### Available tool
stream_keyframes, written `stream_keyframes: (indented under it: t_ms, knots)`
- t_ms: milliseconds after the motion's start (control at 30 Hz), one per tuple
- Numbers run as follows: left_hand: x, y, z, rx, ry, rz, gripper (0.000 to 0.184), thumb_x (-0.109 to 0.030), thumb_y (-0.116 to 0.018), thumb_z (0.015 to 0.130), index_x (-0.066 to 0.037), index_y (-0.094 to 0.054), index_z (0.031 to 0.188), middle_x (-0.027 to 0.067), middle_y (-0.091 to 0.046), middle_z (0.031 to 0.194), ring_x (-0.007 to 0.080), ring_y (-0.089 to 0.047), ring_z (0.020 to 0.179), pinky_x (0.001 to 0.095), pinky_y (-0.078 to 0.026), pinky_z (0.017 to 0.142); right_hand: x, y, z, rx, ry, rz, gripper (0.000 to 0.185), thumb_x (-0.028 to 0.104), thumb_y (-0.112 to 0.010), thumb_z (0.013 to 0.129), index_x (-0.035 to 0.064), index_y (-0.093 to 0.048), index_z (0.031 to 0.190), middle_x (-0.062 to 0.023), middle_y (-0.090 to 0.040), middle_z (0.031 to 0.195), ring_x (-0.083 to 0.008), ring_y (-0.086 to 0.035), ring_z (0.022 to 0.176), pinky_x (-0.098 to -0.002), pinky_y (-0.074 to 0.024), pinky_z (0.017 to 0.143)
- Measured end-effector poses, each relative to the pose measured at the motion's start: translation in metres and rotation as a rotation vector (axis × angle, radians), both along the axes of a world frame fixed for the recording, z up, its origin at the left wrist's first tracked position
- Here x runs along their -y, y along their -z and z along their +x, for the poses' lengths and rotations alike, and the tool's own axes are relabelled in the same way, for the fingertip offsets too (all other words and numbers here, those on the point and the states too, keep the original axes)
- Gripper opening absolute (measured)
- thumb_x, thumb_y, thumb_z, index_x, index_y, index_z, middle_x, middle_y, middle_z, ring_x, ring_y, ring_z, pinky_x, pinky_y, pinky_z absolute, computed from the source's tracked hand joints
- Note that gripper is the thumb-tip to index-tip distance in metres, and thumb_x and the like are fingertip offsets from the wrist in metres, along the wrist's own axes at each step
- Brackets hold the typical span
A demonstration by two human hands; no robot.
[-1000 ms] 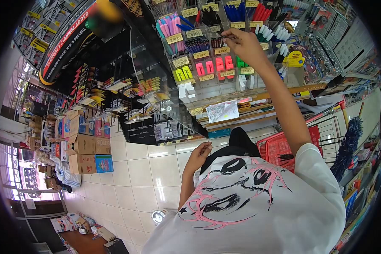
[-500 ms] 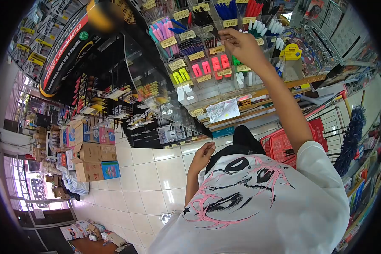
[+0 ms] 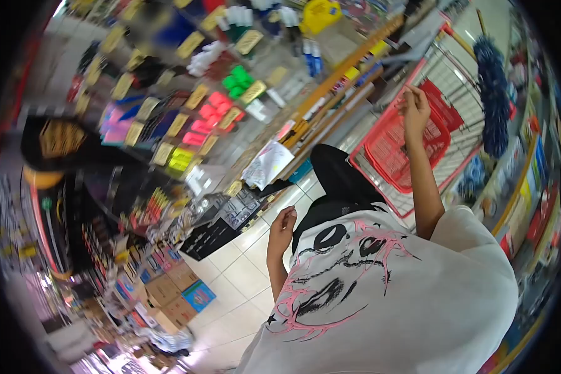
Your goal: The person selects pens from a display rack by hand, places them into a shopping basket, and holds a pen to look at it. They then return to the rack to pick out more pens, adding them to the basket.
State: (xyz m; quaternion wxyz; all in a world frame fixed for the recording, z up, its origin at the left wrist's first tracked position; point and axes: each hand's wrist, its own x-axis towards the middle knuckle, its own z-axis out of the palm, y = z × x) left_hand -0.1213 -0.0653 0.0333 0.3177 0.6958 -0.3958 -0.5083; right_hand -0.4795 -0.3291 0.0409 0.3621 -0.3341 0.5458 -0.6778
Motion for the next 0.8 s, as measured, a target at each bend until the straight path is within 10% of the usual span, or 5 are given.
stream_keyframes:
  t_ms: [300, 500, 633, 733, 800]
  knots:
    - [0.070, 0.032, -0.013, 0.158, 0.425, 0.194, 0.036, -0.025, -0.057, 0.096, 0.003, -0.058, 0.118, 0.0113, -0.066, 0.104, 0.0161, -0.061, 0.095, 0.0287, -0.046, 0.087, -0.111, 0.246, -0.125, 0.379, 0.225, 0.659, 0.023, 0.011, -0.050, 0.091, 0.0009, -0.060, 0.109, -0.0072, -0.063, 0.091, -0.0153, -0.061, 0.072, -0.0281, -0.0518, 0.063]
    - [0.054, 0.229, 0.031, 0.066, 0.421, 0.510, 0.033, -0.020, -0.043, 0.098, 0.003, -0.057, 0.117, 0.0137, -0.067, 0.099, 0.0196, -0.065, 0.083, 0.0301, -0.050, 0.073, -0.165, 0.374, -0.079, -0.680, -0.439, 1.194, 0.028, 0.019, -0.058, 0.078, -0.0032, -0.067, 0.093, -0.0182, -0.068, 0.079, -0.0299, -0.067, 0.075, -0.0379, -0.0535, 0.072]
    - [0.075, 0.288, 0.045, 0.425, 1.801, 0.813, 0.039, -0.021, -0.045, 0.093, -0.009, -0.053, 0.129, 0.0077, -0.065, 0.106, 0.0215, -0.066, 0.082, 0.0367, -0.052, 0.072, -0.116, 0.362, -0.043, -0.672, -0.425, 1.028, 0.029, 0.025, -0.058, 0.077, -0.0004, -0.068, 0.088, -0.0254, -0.066, 0.087, -0.0379, -0.066, 0.087, -0.0433, -0.0516, 0.080]
    - [0.117, 0.216, -0.026, -0.050, 0.198, 0.766, 0.035, -0.022, -0.043, 0.094, -0.006, -0.056, 0.122, 0.0085, -0.064, 0.108, 0.0217, -0.063, 0.095, 0.0328, -0.049, 0.081, -0.101, 0.388, -0.053, -0.645, -0.310, 1.036, 0.028, 0.026, -0.058, 0.078, 0.0025, -0.068, 0.090, -0.0237, -0.067, 0.091, -0.0386, -0.065, 0.090, -0.0439, -0.0515, 0.081]
    - [0.129, 0.217, -0.030, -0.038, 0.101, 0.564, 0.031, -0.022, -0.044, 0.096, -0.003, -0.057, 0.116, 0.0104, -0.064, 0.105, 0.0189, -0.064, 0.091, 0.0302, -0.047, 0.079, -0.103, 0.404, -0.069, -0.672, -0.206, 1.123, 0.029, 0.026, -0.059, 0.078, 0.0010, -0.066, 0.092, -0.0243, -0.067, 0.092, -0.0398, -0.065, 0.090, -0.0447, -0.0515, 0.082]
